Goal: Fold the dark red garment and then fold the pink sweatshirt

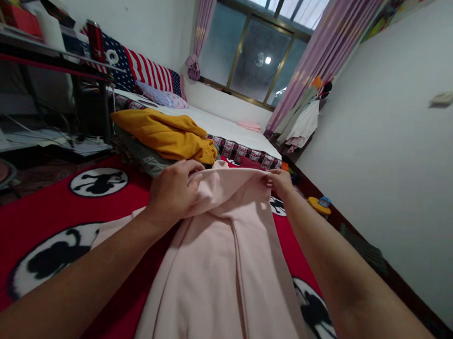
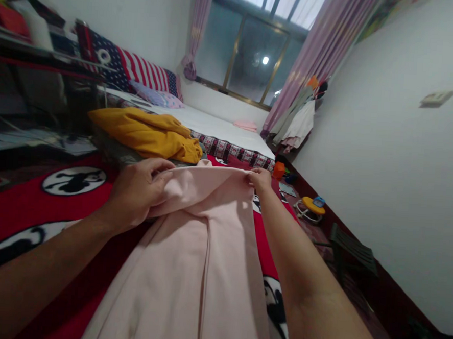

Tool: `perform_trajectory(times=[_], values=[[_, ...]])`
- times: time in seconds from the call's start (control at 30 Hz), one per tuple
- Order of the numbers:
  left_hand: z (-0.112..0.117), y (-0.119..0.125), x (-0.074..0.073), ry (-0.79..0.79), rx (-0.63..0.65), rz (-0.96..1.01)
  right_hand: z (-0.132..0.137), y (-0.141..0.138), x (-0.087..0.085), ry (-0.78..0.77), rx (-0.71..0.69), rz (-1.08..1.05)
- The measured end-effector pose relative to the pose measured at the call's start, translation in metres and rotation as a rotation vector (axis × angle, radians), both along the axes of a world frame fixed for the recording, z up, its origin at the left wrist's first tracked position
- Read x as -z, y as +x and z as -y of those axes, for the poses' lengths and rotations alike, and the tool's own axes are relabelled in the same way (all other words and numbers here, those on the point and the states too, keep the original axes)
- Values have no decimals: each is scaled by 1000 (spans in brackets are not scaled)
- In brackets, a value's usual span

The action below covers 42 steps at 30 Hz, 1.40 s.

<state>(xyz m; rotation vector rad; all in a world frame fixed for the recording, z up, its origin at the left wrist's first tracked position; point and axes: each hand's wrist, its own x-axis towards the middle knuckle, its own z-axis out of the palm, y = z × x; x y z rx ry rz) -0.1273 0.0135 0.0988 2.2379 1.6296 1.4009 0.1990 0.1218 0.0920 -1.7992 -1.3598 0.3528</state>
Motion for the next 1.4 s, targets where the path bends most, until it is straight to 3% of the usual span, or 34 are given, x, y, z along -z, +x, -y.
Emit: perform_trajectory(times=[0.07,0.1,0.17,0.27,0.37,0.47,0.57,0.7,0.77,0.93,1.03,1.13,1.27,1.33,1.4], values=[[3,0,-1,175,-61,-87,-13,-17,21,-10,-24,67],[6,3,-1,246,-33,-144,-18,-25,34,-29,-45,115],[15,14,4,296,146,-269,-23,-39,59,-79,-92,232],[25,34,24,162,513,-439,-25,-49,84,-154,-145,411],[29,44,56,3,691,-481,-22,-50,87,-236,-159,545],[24,44,84,-15,697,-423,-11,-51,81,-312,-162,641],[19,40,96,17,665,-375,14,-53,77,-379,-195,700],[17,41,92,75,657,-327,74,-56,79,-450,-318,711],[17,42,88,101,623,-309,112,-58,81,-397,-358,680],[6,45,83,156,274,-379,200,-71,81,23,-346,459],[-15,46,81,198,218,-497,237,-87,67,150,-401,367],[-38,49,77,201,264,-660,255,-104,51,32,-506,522],[-58,59,60,157,333,-861,250,-107,42,-194,-596,806],[-66,68,45,187,337,-899,241,-101,37,-217,-607,758],[-74,77,27,251,346,-899,232,-95,28,-140,-594,577]])
